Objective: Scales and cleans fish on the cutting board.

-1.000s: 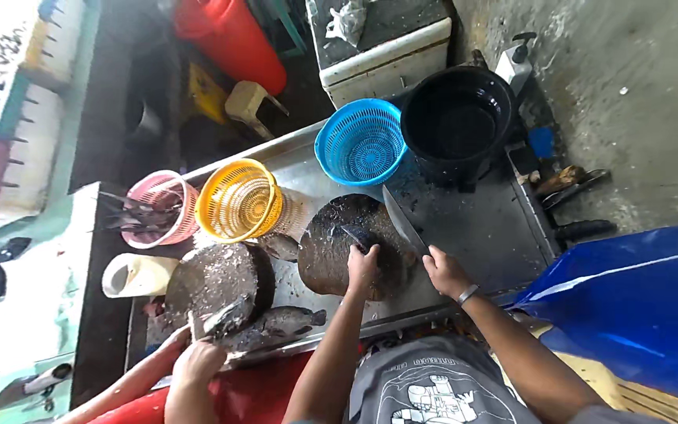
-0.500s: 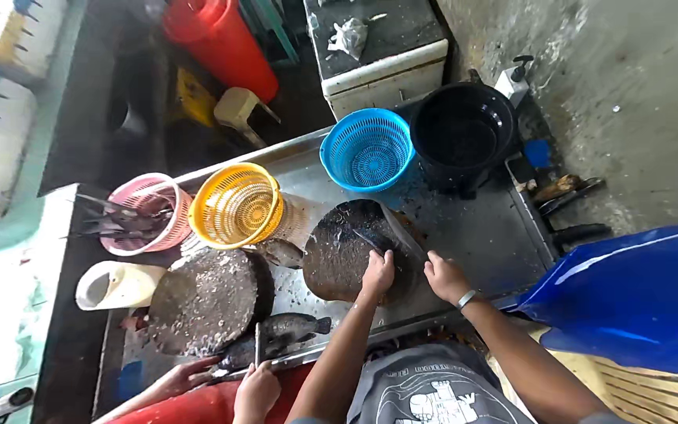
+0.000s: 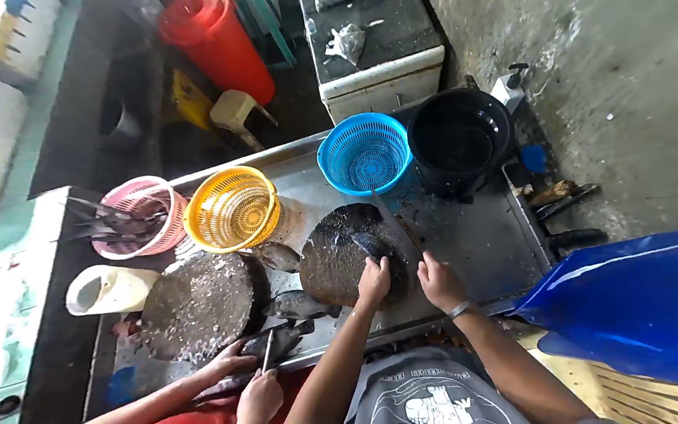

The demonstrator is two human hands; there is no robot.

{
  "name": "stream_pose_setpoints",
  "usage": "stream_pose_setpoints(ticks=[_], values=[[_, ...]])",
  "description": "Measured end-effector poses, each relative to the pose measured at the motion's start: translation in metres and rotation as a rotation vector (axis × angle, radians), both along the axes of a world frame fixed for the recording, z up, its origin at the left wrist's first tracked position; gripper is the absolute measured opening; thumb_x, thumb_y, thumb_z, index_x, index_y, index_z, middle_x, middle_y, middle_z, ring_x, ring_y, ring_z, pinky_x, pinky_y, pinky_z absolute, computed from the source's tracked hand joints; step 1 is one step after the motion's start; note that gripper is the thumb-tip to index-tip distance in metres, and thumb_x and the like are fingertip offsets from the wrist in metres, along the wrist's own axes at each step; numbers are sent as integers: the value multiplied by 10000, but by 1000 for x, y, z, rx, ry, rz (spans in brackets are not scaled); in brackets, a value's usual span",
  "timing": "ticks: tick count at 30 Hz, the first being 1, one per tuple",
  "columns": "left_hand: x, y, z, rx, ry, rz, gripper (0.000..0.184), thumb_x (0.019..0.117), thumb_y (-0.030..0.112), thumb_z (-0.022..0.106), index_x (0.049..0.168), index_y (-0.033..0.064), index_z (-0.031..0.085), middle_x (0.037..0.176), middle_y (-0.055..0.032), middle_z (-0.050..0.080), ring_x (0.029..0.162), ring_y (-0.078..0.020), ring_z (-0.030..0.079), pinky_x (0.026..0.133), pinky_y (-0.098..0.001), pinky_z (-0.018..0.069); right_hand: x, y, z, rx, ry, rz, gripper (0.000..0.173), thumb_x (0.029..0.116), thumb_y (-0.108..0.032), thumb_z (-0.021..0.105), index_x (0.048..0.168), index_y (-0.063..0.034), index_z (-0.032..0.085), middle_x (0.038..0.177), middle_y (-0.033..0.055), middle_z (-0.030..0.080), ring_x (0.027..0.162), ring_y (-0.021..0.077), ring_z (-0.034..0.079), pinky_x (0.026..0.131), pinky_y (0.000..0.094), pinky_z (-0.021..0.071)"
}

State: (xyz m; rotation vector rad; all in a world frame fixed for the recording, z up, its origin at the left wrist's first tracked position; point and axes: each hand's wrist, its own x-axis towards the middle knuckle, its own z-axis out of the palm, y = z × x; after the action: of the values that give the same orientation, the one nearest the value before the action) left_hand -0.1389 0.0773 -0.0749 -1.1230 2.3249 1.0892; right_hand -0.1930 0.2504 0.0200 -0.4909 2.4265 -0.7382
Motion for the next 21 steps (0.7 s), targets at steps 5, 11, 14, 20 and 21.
stream_pose_setpoints(ticks=[5,11,14,20,21], values=[[4,2,-3,-29,24,6,747,996,624,463,1488,63,423,1322,-179,646,1245,-321,628,1017,-580,505,9,-26,-56,65,-51,28,464,1095,-267,369,1493,-53,470,1151,189,721,1088,338,713,952,522,565],[-26,-24,21,-287,-48,-348,521,805,407,775,1273,189,702,1367,-129,603,1215,-355,614,911,-618,550,15,54,-66,1,-176,-153,478,1100,-252,396,1489,8,493,1210,243,700,1125,357,694,1017,533,528],[-50,-44,15,-418,-24,-573,451,715,309,842,1154,262,755,1305,-130,608,1223,-392,547,882,-627,511,1,78,-57,-50,-82,-192,481,1093,-247,380,1456,41,508,1055,233,713,918,335,727,864,520,586],[-45,-60,-2,-328,275,-516,459,652,139,873,1080,266,767,1215,-153,607,1147,-357,568,945,-554,514,-39,48,-30,21,-96,20,439,1099,-273,362,1403,-24,557,1142,220,702,1107,351,685,975,529,527],[-40,-60,-3,-276,331,-447,461,668,101,865,1096,241,763,1211,-163,610,1133,-350,587,940,-545,528,-44,42,-24,3,-80,38,430,1098,-273,361,1381,-26,570,1094,213,708,1062,346,696,941,525,540]])
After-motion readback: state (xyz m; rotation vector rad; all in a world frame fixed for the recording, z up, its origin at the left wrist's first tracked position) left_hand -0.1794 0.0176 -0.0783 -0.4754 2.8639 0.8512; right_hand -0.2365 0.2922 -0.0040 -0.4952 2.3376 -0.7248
